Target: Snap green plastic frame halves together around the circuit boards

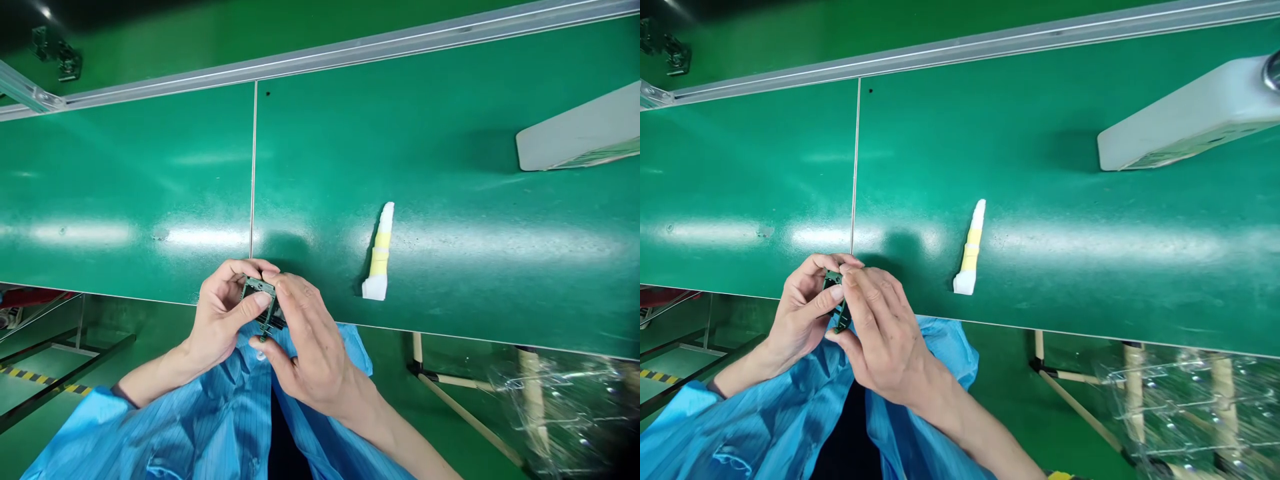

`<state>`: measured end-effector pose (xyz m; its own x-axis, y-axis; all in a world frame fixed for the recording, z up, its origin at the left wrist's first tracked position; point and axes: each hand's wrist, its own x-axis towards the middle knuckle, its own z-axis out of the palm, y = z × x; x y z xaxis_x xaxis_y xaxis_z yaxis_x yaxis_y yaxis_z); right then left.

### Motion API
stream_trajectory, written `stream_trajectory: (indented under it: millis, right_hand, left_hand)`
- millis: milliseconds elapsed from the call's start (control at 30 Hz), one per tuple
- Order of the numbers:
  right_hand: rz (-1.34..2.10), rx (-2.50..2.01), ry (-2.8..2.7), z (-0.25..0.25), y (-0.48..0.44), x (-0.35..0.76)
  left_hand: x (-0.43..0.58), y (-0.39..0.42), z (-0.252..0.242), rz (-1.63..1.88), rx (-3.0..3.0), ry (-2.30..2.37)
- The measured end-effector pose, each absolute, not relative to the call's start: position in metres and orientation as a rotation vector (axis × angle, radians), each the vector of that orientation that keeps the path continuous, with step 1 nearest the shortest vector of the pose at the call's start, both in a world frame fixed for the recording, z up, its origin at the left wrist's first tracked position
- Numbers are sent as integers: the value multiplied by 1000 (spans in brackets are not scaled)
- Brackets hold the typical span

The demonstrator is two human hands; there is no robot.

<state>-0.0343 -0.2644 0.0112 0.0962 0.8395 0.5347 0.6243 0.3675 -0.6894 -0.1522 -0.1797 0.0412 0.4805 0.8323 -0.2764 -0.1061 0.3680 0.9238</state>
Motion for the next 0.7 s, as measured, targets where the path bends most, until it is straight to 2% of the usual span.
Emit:
stream_trajectory:
  millis: [167, 333, 500, 700]
  right_hand:
    - [283, -1398, -1550, 18, -269, -28]
    - [175, -1474, -1640, 29, -271, -21]
    - [209, -1450, -1683, 36, -270, -19]
    - [301, -1503, -1603, 38, -276, -13]
  left_hand:
    - [-159, -172, 44, 650, 956, 718]
    - [-165, -174, 41, 512, 839, 780]
    - [-165, -181, 38, 459, 618, 728]
    - [-170, -179, 40, 539, 822, 735]
